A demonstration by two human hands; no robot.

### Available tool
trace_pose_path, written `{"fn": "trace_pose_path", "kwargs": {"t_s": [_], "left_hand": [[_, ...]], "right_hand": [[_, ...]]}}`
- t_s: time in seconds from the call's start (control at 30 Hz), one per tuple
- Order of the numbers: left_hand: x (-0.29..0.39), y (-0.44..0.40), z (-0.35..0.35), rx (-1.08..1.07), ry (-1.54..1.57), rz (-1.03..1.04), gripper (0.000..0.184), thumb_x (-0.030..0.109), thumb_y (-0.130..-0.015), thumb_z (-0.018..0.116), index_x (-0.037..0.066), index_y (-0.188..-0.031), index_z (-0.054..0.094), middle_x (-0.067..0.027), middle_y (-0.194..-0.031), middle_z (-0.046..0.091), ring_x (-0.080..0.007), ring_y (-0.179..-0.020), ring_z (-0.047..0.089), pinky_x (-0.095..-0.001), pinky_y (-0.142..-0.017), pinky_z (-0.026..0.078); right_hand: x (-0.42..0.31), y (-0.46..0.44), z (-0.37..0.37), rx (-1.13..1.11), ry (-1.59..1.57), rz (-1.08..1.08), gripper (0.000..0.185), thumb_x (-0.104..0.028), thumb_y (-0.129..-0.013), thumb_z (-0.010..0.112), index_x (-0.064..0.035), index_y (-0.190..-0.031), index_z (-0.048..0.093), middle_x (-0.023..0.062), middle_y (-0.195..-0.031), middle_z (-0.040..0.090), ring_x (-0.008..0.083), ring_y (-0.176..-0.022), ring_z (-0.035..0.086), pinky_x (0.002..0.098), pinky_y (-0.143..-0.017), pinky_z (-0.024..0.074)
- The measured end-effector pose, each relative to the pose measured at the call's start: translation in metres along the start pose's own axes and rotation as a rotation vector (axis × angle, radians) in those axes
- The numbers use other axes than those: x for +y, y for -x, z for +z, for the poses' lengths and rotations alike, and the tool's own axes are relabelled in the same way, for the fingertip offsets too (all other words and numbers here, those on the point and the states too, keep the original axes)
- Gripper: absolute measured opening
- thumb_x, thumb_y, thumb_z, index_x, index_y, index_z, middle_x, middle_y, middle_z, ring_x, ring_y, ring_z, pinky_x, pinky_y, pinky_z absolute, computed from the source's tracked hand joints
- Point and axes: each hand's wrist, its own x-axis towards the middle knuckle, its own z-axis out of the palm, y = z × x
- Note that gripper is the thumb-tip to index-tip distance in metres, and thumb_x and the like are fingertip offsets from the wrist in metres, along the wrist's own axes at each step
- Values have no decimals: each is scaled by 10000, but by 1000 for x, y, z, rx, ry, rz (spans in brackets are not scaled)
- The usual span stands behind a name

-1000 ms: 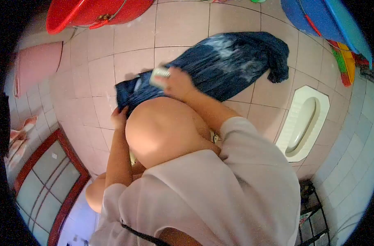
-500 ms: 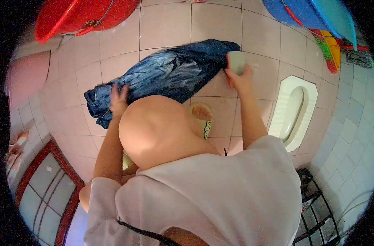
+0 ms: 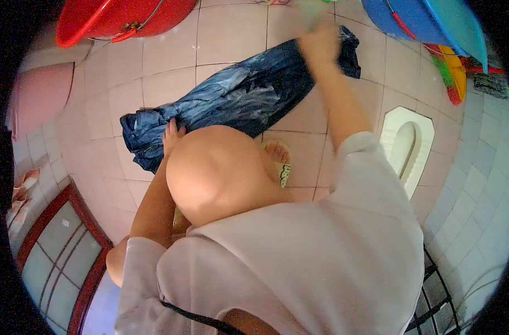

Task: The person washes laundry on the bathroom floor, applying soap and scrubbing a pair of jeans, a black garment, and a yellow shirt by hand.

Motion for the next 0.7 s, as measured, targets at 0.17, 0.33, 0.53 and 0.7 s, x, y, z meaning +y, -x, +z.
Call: {"fn": "trace_pose_path", "kwargs": {"t_s": [0.17, 0.33, 0.53, 0.7], "left_hand": [[-16, -8, 23, -216, 7, -28, 171, 177, -793, 550, 63, -905, 611, -117, -1038, 558, -299, -1050, 516, -409, -868, 447], [-64, 17, 78, -190, 113, 66, 159, 146, -789, 551, 49, -899, 611, -152, -989, 573, -316, -1003, 535, -435, -839, 466], [-51, 4, 65, -272, 225, -148, 213, 204, -814, 553, 40, -946, 590, -157, -1060, 543, -335, -1036, 509, -445, -852, 464], [-5, 25, 62, -131, -189, -123, 298, 271, -832, 513, 47, -1024, 558, -149, -1128, 487, -342, -1054, 481, -453, -855, 468]], "right_hand": [[-105, 186, 89, -724, -178, -443, 493, -264, -644, 699, -287, -1126, 594, 178, -1069, 532, 343, -900, 562, 442, -754, 493], [-50, 109, 57, -512, 171, -665, 445, -263, -691, 661, -290, -1130, 593, 121, -928, 562, 297, -831, 558, 418, -704, 496], [67, -2, 32, -104, 441, -56, 546, -513, -791, 555, -365, -1307, 457, 182, -942, 535, 353, -853, 569, 441, -700, 485], [-77, 138, 60, -568, 30, -385, 406, -395, -738, 605, -185, -1085, 619, 200, -910, 567, 372, -818, 561, 476, -721, 482]]}}
